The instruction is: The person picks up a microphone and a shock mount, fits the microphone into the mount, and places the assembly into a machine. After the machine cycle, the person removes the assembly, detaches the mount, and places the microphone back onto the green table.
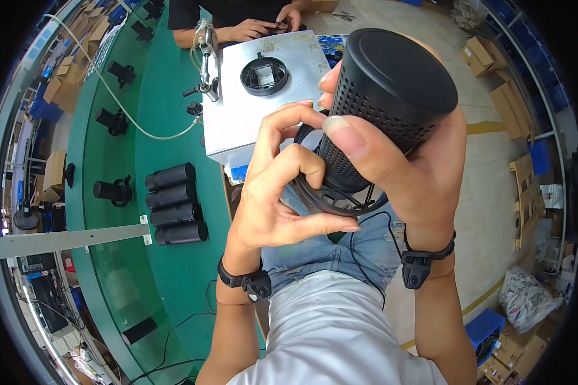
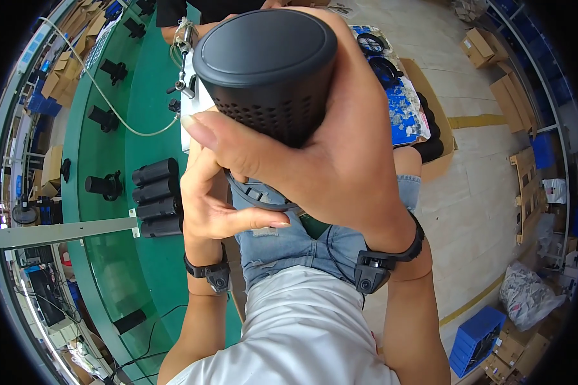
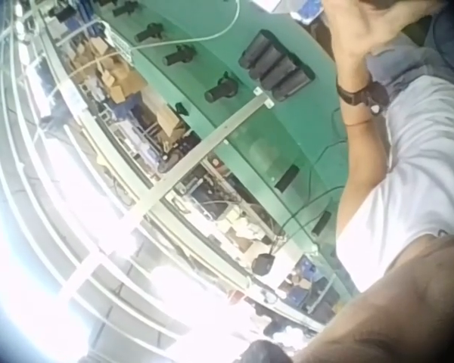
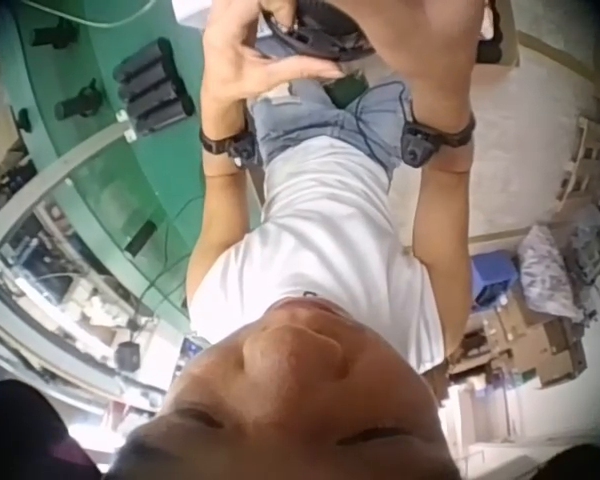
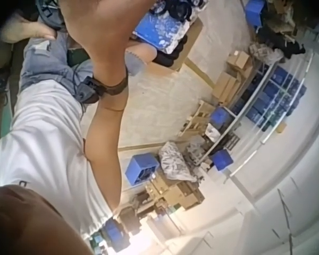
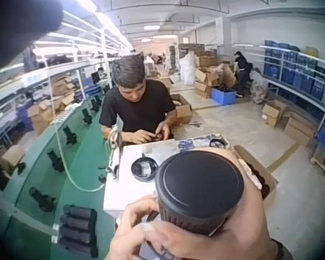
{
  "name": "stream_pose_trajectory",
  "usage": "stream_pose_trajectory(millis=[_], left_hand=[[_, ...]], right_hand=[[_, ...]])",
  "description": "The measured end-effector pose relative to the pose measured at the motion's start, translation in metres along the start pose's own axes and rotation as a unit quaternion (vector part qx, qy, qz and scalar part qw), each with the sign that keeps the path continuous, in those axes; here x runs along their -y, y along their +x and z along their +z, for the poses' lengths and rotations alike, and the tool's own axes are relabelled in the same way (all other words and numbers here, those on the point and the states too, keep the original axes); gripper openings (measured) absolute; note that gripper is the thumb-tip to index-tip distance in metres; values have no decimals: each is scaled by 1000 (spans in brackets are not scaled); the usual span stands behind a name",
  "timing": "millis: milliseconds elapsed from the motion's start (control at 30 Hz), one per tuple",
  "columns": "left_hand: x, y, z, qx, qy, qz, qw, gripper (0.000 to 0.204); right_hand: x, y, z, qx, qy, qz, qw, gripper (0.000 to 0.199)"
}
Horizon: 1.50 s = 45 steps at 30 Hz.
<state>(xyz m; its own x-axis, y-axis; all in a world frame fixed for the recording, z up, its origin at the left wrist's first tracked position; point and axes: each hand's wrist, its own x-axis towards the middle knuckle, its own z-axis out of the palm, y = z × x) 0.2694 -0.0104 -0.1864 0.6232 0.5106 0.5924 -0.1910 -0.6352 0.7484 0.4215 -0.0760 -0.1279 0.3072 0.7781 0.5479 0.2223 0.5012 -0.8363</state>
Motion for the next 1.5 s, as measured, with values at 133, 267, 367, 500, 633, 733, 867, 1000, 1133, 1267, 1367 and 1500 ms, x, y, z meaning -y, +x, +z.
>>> stream_pose_trajectory(millis=[133,267,367,500,633,733,867,1000,1133,1267,1367,1500], left_hand=[[0,0,1,6,-30,-18,999,54],[0,1,2,18,-9,3,1000,53],[3,-2,3,14,-28,37,999,52],[3,-1,6,15,-66,57,996,52],[3,-4,9,3,-63,38,997,53],[9,-7,17,-95,-56,73,991,69],[16,-26,24,-174,-337,-23,925,63],[7,-25,38,-84,-414,-94,901,91],[5,-27,57,-87,-472,-154,863,113],[-1,-22,52,-79,-487,-143,858,126],[13,-20,41,-6,-336,-74,939,124],[-4,-22,58,-140,-413,-117,892,117]], right_hand=[[0,-1,-2,-3,5,-9,1000,45],[-1,-1,-2,4,23,-35,999,46],[3,-4,-1,0,52,-24,998,46],[5,-5,-1,-10,72,11,997,47],[3,-7,-3,-5,55,-7,998,46],[7,-3,-9,-11,41,-27,999,50],[13,-9,-7,-56,15,-100,993,68],[32,-22,9,-69,51,-82,993,86],[35,-27,9,-83,41,-35,995,89],[31,-31,10,-69,68,-47,994,90],[33,-33,8,-81,70,-17,994,93],[27,-37,2,-49,100,-35,993,96]])
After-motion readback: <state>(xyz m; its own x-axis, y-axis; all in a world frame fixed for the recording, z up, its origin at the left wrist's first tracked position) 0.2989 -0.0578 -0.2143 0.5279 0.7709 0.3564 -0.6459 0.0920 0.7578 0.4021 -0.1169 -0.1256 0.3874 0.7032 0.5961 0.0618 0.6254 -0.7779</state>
